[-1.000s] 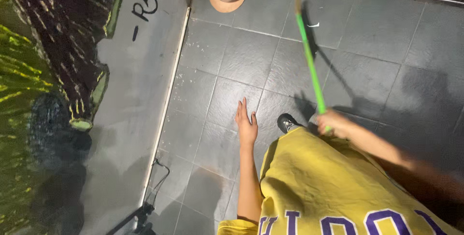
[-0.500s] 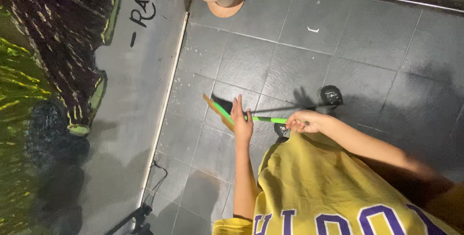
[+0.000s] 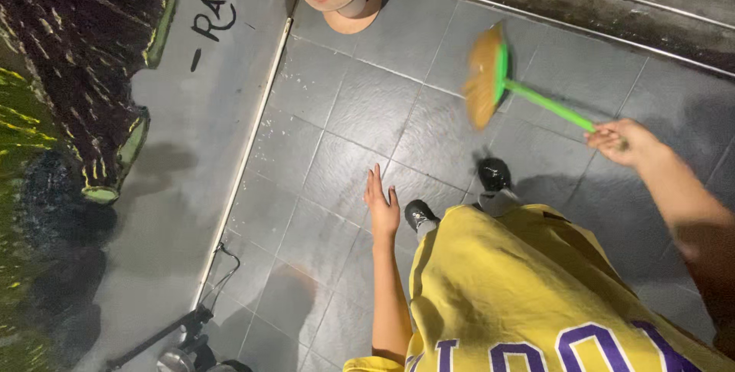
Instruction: The person sweeps the tiled floor using a broom, pushing debris toward the edge of the space.
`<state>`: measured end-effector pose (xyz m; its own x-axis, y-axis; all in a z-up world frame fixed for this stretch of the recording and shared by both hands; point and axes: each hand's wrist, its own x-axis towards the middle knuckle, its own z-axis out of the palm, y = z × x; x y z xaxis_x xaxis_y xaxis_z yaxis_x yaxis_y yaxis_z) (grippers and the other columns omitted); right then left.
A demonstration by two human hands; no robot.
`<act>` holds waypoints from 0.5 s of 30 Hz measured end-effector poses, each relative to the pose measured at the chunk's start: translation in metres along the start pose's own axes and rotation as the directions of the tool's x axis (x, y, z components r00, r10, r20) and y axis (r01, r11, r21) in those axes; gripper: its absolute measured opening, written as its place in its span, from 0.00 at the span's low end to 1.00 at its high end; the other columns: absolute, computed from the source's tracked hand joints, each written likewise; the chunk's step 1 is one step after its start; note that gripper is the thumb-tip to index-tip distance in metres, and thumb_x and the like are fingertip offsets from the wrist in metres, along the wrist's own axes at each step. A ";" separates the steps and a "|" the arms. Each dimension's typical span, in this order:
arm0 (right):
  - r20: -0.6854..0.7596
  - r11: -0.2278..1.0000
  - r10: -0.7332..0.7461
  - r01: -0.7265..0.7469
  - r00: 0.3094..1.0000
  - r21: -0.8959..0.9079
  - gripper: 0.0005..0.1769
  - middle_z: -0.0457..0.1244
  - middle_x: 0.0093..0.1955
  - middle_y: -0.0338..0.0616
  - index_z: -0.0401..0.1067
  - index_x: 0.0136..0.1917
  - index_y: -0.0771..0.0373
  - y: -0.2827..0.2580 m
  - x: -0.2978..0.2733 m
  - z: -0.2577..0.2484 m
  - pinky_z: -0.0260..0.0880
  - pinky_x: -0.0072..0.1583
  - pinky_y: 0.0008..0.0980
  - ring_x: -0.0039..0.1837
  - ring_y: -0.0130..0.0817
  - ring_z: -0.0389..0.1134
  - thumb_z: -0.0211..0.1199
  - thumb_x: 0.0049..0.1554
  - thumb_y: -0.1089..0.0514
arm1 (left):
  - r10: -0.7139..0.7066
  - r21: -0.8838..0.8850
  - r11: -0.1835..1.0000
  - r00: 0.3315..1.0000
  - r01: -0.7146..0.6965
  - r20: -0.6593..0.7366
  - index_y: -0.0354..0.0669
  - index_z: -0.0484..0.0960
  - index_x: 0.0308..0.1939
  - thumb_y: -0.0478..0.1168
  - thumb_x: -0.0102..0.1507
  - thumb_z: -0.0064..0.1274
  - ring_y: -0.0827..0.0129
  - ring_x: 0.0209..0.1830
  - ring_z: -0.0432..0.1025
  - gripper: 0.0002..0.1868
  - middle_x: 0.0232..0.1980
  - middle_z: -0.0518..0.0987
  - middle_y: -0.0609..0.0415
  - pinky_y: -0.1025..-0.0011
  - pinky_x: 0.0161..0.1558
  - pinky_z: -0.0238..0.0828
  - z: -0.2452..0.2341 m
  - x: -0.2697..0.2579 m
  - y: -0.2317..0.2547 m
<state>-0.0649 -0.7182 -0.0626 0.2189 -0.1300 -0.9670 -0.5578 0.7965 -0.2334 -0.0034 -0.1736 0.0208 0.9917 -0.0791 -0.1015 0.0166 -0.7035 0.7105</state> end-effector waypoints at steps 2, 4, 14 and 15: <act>-0.032 0.930 -0.186 0.166 0.982 -0.328 0.16 0.63 0.44 0.50 0.59 0.65 0.74 -0.012 0.017 0.021 0.56 0.31 0.10 0.35 0.18 0.60 0.51 0.65 0.67 | 0.003 0.002 1.000 1.000 -0.003 -0.022 0.50 0.58 0.78 0.35 0.67 0.50 0.40 0.78 0.53 0.35 0.79 0.57 0.34 0.50 0.74 0.45 0.015 0.006 0.017; 0.026 0.739 -0.359 0.301 0.933 -0.603 0.19 0.62 0.42 0.50 0.54 0.65 0.75 0.004 0.033 0.049 0.59 0.32 0.17 0.35 0.24 0.61 0.51 0.63 0.68 | -0.002 0.002 1.000 0.999 0.002 -0.038 0.51 0.59 0.78 0.35 0.67 0.50 0.41 0.78 0.53 0.34 0.79 0.58 0.34 0.50 0.74 0.46 0.028 0.001 0.030; 0.350 0.765 -0.072 0.277 0.934 -0.581 0.09 0.51 0.31 0.39 0.58 0.51 0.65 0.067 -0.038 0.030 0.57 0.29 0.27 0.30 0.28 0.56 0.55 0.59 0.65 | 0.009 0.011 1.000 0.996 -0.008 -0.093 0.48 0.59 0.78 0.34 0.66 0.49 0.41 0.77 0.55 0.35 0.79 0.59 0.34 0.51 0.74 0.48 0.086 -0.018 0.045; 0.310 0.803 -0.007 0.190 0.951 -0.565 0.10 0.48 0.30 0.37 0.58 0.50 0.57 0.061 -0.042 0.019 0.52 0.28 0.25 0.29 0.26 0.52 0.55 0.58 0.65 | 0.026 0.019 1.000 0.996 -0.024 -0.090 0.48 0.59 0.78 0.34 0.66 0.50 0.41 0.76 0.55 0.35 0.79 0.58 0.34 0.51 0.74 0.48 0.091 -0.017 0.050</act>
<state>-0.0934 -0.6528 -0.0339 0.4602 0.0533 -0.8862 -0.8586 0.2808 -0.4290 -0.0312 -0.2717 -0.0048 0.9993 -0.0329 -0.0201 -0.0095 -0.7143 0.6997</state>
